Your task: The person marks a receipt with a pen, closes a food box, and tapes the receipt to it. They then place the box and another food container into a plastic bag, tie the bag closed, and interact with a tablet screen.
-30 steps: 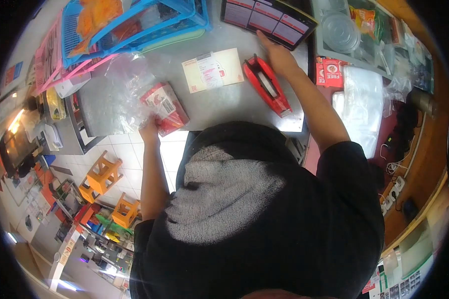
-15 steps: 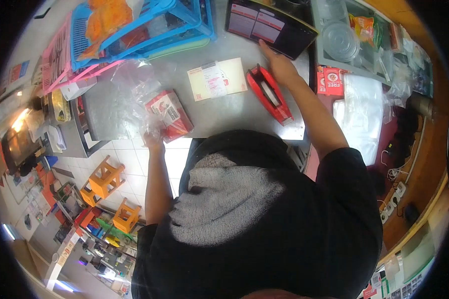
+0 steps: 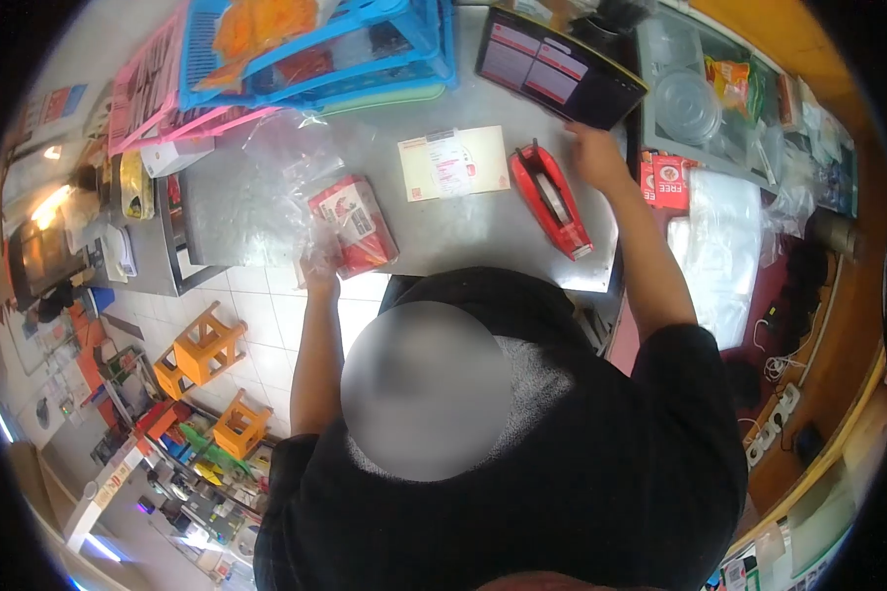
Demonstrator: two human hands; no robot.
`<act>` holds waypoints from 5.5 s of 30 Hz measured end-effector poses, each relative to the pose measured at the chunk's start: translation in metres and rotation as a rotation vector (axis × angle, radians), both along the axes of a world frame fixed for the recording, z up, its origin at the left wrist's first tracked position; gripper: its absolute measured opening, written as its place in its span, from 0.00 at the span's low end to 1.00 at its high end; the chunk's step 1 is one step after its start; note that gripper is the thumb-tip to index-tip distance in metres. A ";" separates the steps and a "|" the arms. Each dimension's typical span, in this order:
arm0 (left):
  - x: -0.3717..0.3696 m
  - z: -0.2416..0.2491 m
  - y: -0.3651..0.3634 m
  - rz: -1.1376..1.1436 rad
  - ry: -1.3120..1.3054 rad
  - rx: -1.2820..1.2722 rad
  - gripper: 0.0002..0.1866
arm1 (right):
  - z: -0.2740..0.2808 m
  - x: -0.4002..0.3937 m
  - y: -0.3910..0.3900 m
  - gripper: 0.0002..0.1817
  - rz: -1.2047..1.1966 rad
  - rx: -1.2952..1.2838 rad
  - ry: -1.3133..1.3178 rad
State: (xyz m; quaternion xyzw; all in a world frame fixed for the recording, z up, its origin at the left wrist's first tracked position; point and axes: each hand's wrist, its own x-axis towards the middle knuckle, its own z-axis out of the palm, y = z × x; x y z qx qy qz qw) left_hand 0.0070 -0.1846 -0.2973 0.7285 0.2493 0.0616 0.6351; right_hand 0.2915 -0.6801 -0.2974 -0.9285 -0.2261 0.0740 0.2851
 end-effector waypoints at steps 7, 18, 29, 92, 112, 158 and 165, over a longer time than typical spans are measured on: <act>0.003 0.017 -0.004 0.039 -0.060 -0.218 0.26 | 0.091 -0.054 0.014 0.04 -0.286 0.872 0.308; 0.035 0.044 0.021 -0.527 -0.344 1.002 0.16 | 0.018 -0.151 0.313 0.02 -0.134 0.756 0.475; 0.053 0.050 0.051 -0.810 -0.393 0.678 0.18 | 0.012 -0.172 0.327 0.07 0.019 0.804 0.548; 0.039 0.263 0.121 -0.521 -0.777 0.431 0.12 | 0.360 -0.234 0.361 0.03 0.134 0.975 0.691; 0.077 0.220 -0.052 -0.734 0.046 -0.502 0.17 | 0.238 -0.251 0.263 0.13 -0.308 -0.298 0.000; 0.138 0.264 -0.071 -0.454 -0.199 0.312 0.22 | 0.243 -0.098 0.192 0.16 0.047 0.769 0.441; 0.120 0.287 -0.071 -0.407 -0.362 0.464 0.20 | 0.258 -0.108 0.218 0.12 0.198 1.097 0.772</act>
